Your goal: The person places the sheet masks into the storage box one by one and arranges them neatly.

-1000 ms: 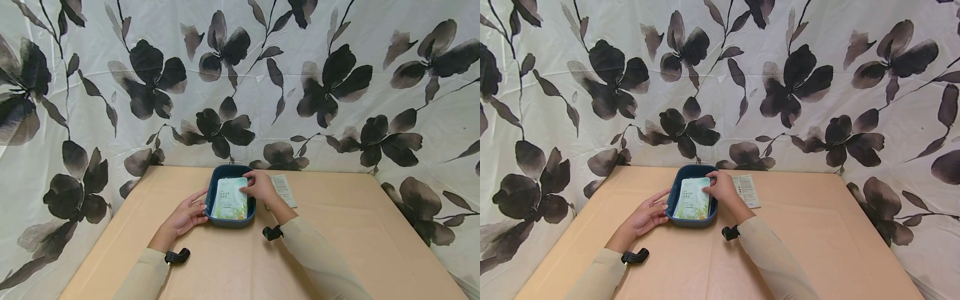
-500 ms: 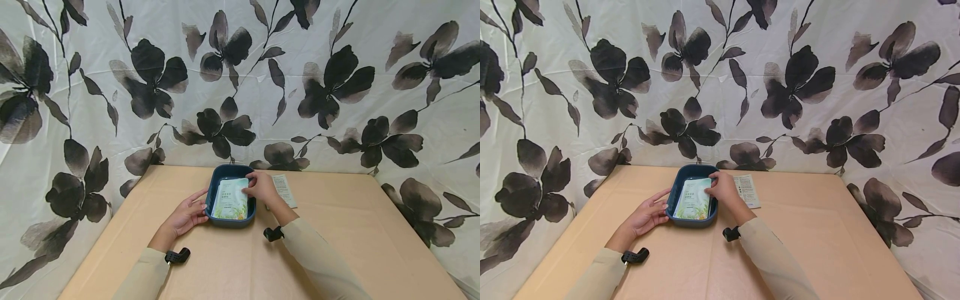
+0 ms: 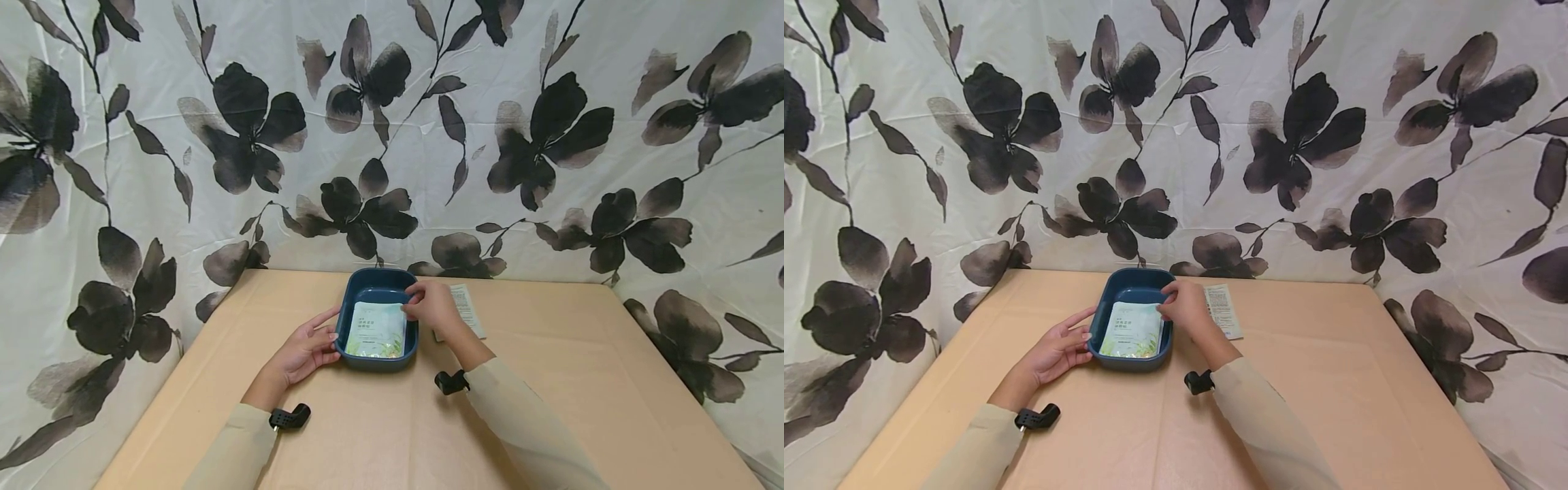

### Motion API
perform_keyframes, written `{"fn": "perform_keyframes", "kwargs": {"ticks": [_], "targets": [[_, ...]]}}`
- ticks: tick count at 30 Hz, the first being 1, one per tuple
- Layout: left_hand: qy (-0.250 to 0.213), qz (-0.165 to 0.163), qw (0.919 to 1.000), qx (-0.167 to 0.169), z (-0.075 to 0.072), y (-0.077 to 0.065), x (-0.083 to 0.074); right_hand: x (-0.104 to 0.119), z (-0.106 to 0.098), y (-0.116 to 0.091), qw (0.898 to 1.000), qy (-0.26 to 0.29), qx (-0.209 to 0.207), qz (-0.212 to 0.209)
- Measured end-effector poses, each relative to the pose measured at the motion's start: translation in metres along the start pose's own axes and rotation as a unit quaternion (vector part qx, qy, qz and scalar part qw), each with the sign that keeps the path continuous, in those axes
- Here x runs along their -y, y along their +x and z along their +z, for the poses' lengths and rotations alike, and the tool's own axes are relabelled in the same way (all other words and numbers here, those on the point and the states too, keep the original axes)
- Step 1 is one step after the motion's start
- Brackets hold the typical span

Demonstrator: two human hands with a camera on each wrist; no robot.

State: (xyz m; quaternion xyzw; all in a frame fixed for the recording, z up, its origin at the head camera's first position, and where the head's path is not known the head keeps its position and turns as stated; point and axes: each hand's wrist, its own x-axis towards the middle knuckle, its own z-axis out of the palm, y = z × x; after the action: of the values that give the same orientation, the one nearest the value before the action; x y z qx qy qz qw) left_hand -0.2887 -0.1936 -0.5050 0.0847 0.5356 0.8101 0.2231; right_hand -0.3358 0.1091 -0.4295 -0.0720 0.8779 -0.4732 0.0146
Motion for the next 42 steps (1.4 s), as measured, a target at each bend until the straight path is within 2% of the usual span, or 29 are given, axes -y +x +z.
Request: {"fn": "perform_keyframes", "kwargs": {"ticks": [6, 14, 21, 30, 42], "targets": [[0.000, 0.004, 1.0000, 0.007, -0.002, -0.001, -0.001, -0.007, -0.013, -0.004, 0.998, 0.059, -0.025, 0.001], [0.008, 0.008, 0.9999, 0.011, -0.004, -0.003, -0.001, -0.023, -0.028, -0.006, 0.996, 0.078, -0.050, 0.007], [0.009, 0.007, 0.9998, 0.015, -0.005, -0.003, -0.002, -0.033, -0.036, -0.008, 0.995, 0.076, -0.058, 0.006], [0.007, -0.003, 0.9999, 0.009, -0.004, -0.005, -0.003, -0.044, -0.048, -0.013, 0.996, 0.042, -0.077, 0.016], [0.001, -0.006, 1.0000, 0.006, -0.003, -0.005, -0.003, -0.064, -0.063, -0.008, 0.994, 0.015, -0.106, 0.021]]}}
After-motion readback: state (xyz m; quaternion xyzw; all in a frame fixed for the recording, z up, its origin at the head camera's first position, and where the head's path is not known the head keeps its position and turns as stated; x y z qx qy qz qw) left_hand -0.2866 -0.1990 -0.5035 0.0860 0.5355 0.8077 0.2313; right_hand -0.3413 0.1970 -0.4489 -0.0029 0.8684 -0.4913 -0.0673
